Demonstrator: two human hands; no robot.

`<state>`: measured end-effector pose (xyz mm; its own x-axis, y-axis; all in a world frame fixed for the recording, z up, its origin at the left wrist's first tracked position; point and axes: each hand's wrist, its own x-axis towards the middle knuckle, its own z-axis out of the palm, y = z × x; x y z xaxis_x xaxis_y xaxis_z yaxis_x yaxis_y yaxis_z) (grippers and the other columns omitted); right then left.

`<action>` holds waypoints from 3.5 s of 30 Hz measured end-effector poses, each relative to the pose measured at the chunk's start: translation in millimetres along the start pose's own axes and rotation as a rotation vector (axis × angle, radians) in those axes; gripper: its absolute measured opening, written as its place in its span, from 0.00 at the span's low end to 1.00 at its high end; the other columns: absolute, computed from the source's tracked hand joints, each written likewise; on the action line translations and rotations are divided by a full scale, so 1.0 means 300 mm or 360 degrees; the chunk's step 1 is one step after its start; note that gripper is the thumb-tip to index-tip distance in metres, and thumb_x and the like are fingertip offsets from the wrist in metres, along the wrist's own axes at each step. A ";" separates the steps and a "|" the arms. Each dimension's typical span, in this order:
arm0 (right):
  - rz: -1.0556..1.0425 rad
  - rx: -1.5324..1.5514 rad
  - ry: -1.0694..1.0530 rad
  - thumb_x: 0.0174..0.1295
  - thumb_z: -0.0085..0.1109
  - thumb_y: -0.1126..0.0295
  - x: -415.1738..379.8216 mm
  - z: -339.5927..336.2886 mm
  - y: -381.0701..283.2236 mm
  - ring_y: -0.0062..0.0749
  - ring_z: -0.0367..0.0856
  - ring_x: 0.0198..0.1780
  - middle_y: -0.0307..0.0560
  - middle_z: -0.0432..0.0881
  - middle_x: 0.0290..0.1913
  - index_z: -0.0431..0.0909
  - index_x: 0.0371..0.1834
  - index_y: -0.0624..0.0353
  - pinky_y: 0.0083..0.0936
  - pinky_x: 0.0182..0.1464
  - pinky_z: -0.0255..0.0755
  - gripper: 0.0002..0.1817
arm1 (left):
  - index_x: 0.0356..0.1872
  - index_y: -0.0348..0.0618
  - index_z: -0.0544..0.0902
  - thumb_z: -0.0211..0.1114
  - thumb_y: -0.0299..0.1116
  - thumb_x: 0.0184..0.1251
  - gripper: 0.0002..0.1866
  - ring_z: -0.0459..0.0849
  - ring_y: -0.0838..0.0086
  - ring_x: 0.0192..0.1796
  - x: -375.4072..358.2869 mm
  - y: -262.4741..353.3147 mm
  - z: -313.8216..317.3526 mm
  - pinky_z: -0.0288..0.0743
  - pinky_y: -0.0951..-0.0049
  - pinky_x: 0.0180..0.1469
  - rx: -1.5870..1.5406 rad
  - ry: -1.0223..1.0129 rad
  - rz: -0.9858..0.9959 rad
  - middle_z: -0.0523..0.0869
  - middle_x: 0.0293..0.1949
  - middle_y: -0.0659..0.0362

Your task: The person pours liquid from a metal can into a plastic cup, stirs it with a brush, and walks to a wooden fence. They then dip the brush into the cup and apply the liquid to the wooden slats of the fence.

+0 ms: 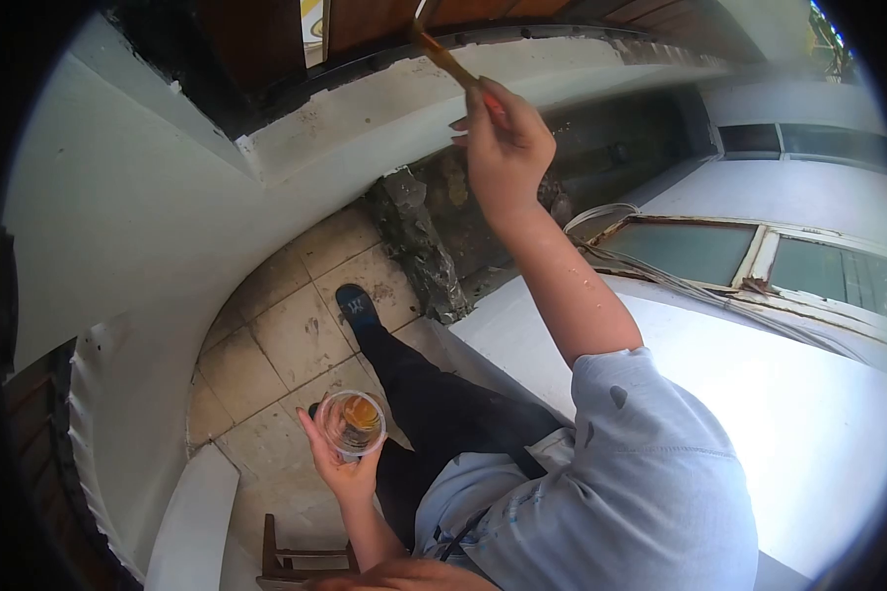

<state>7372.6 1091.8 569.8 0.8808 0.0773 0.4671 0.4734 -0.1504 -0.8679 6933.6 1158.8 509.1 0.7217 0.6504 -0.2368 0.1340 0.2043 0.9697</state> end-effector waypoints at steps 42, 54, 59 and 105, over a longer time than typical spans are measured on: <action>-0.0808 -0.0875 -0.0460 0.69 0.70 0.81 0.184 -0.190 0.078 0.38 0.94 0.46 0.49 0.92 0.52 0.89 0.54 0.57 0.31 0.47 0.89 0.13 | 0.91 0.42 0.50 0.85 0.20 0.55 0.65 0.83 0.51 0.73 0.045 0.016 0.013 0.73 0.53 0.77 0.0254 -0.0152 0.0130 0.79 0.74 0.39; -0.1205 -0.0926 -0.0317 0.64 0.74 0.83 0.370 -0.250 -0.134 0.37 0.94 0.47 0.52 0.93 0.55 0.90 0.52 0.59 0.27 0.46 0.90 0.14 | 0.91 0.43 0.48 0.85 0.18 0.54 0.67 0.80 0.55 0.75 0.029 0.013 0.003 0.71 0.55 0.79 0.0285 -0.0193 0.0126 0.77 0.76 0.42; -0.1465 -0.0655 -0.0105 0.68 0.63 0.91 0.364 -0.265 -0.044 0.39 0.95 0.48 0.64 0.89 0.59 0.87 0.57 0.70 0.29 0.45 0.96 0.16 | 0.91 0.41 0.50 0.86 0.23 0.56 0.65 0.83 0.51 0.72 0.026 0.007 0.011 0.73 0.53 0.76 0.0354 -0.0209 0.0153 0.80 0.74 0.40; -0.1617 -0.0246 -0.0281 0.57 0.72 0.72 0.208 0.147 -0.136 0.29 0.91 0.44 0.34 0.92 0.48 0.90 0.47 0.47 0.25 0.38 0.86 0.14 | 0.91 0.42 0.48 0.83 0.22 0.58 0.64 0.83 0.51 0.73 0.014 0.120 0.031 0.74 0.53 0.76 0.0541 -0.0354 0.0039 0.79 0.74 0.39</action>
<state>7408.3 1146.1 626.9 0.0615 0.3793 0.9232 0.9974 -0.0574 -0.0428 6948.0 1162.1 543.5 0.8517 0.4705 -0.2306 0.3048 -0.0870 0.9484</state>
